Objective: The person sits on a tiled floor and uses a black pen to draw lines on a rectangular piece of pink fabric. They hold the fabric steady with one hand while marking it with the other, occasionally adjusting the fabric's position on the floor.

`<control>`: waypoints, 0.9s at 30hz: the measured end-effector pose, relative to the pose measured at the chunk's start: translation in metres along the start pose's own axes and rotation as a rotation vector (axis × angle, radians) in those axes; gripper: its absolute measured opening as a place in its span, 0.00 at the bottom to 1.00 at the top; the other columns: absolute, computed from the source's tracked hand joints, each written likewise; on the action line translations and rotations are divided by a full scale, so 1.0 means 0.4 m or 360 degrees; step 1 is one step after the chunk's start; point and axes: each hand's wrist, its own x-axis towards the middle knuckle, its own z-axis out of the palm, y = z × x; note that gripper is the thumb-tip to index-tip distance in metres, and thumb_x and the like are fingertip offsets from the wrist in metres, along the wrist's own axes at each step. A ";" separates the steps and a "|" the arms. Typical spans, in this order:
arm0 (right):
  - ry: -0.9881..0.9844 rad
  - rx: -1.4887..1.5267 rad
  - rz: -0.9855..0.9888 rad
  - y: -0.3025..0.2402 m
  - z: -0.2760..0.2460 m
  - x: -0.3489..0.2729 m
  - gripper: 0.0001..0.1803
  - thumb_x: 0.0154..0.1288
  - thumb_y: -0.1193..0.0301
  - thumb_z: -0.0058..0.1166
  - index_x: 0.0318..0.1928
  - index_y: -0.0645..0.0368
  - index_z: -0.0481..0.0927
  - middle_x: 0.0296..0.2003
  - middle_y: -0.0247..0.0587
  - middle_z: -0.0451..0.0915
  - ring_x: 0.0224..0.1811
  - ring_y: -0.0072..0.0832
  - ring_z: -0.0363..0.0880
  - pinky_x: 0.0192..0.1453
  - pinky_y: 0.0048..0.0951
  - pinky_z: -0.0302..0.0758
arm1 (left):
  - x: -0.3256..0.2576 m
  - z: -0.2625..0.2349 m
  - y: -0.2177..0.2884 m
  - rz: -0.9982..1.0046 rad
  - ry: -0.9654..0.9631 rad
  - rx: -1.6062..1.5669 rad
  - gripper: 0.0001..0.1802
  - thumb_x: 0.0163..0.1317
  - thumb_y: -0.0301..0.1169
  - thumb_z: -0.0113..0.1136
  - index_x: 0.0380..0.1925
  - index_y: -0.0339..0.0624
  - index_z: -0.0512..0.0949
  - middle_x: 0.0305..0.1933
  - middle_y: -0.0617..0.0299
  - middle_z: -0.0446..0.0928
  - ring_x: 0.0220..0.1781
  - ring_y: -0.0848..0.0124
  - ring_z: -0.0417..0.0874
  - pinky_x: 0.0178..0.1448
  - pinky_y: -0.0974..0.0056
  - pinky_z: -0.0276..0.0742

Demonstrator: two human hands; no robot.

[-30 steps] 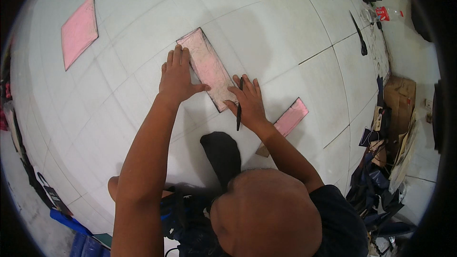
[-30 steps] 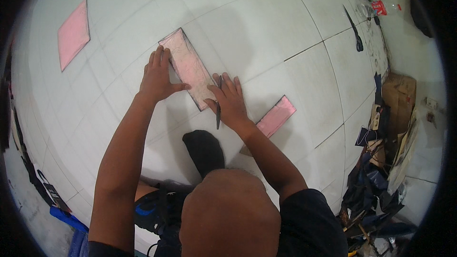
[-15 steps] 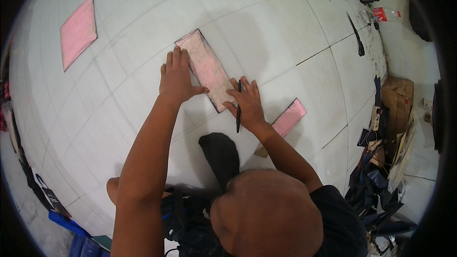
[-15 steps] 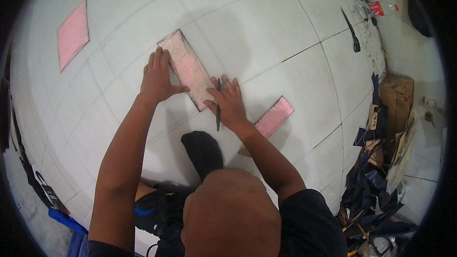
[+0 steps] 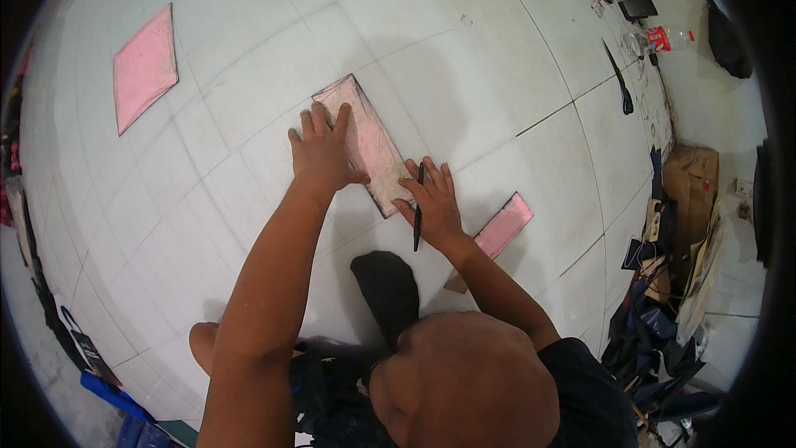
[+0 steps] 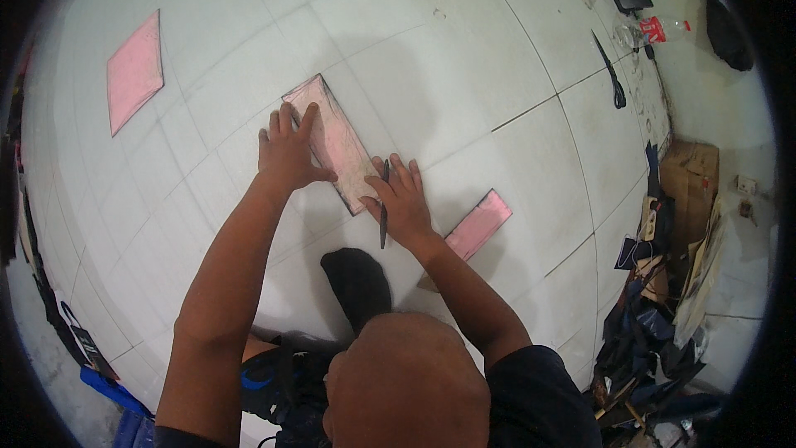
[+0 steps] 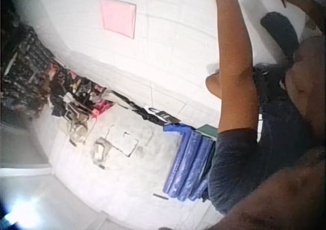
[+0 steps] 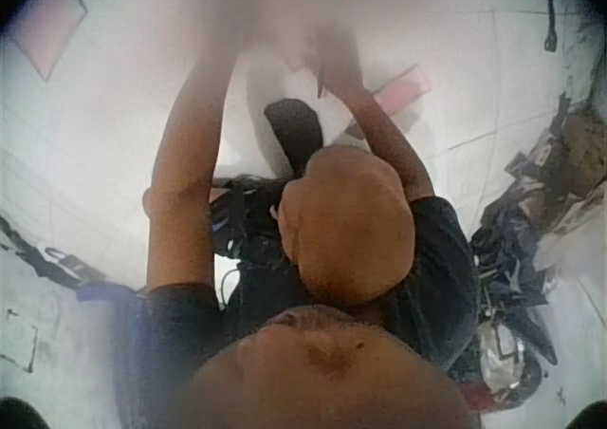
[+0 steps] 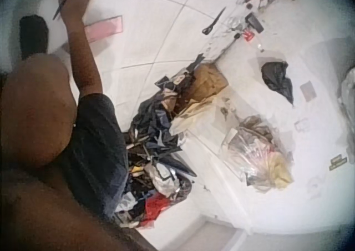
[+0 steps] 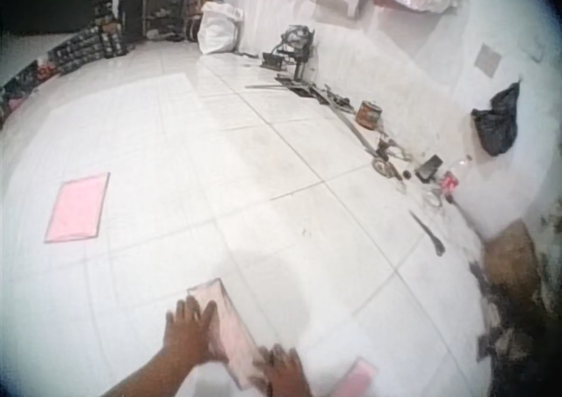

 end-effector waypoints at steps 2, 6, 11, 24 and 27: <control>0.0022 -0.0009 -0.0009 0.000 0.000 0.003 0.24 0.68 0.60 0.67 0.60 0.53 0.79 0.70 0.50 0.74 0.78 0.55 0.62 0.81 0.65 0.51 | 0.005 0.014 -0.002 0.0065 0.0086 0.0018 0.77 0.34 0.54 0.89 0.82 0.52 0.50 0.85 0.38 0.46 0.87 0.42 0.47 0.83 0.37 0.57; 0.0064 0.0090 0.0028 -0.014 -0.016 0.023 0.24 0.69 0.65 0.63 0.62 0.58 0.77 0.64 0.52 0.77 0.72 0.54 0.69 0.80 0.62 0.53 | 0.025 0.029 -0.013 0.0143 0.0080 -0.0032 0.77 0.33 0.53 0.89 0.81 0.42 0.50 0.85 0.35 0.44 0.87 0.41 0.45 0.85 0.40 0.53; 0.0285 0.0614 0.0299 0.003 -0.069 0.178 0.23 0.71 0.72 0.56 0.64 0.65 0.73 0.56 0.55 0.80 0.60 0.51 0.77 0.72 0.54 0.65 | 0.032 0.002 0.004 0.0132 0.0014 0.0093 0.78 0.33 0.55 0.89 0.80 0.41 0.50 0.84 0.32 0.45 0.86 0.40 0.48 0.84 0.40 0.54; 0.0170 0.0584 0.0134 0.029 0.007 0.531 0.15 0.76 0.63 0.55 0.52 0.60 0.86 0.52 0.46 0.87 0.55 0.43 0.85 0.61 0.39 0.80 | 0.036 0.002 0.025 0.0094 -0.0007 0.0225 0.82 0.33 0.58 0.89 0.83 0.49 0.45 0.84 0.34 0.47 0.85 0.41 0.52 0.81 0.38 0.59; 0.0068 0.0552 0.0168 0.030 0.010 0.532 0.15 0.75 0.63 0.55 0.52 0.58 0.86 0.52 0.44 0.87 0.57 0.43 0.84 0.62 0.40 0.80 | 0.035 0.002 0.021 0.0087 -0.0019 0.0226 0.81 0.34 0.59 0.88 0.83 0.49 0.44 0.84 0.34 0.47 0.85 0.41 0.52 0.81 0.38 0.60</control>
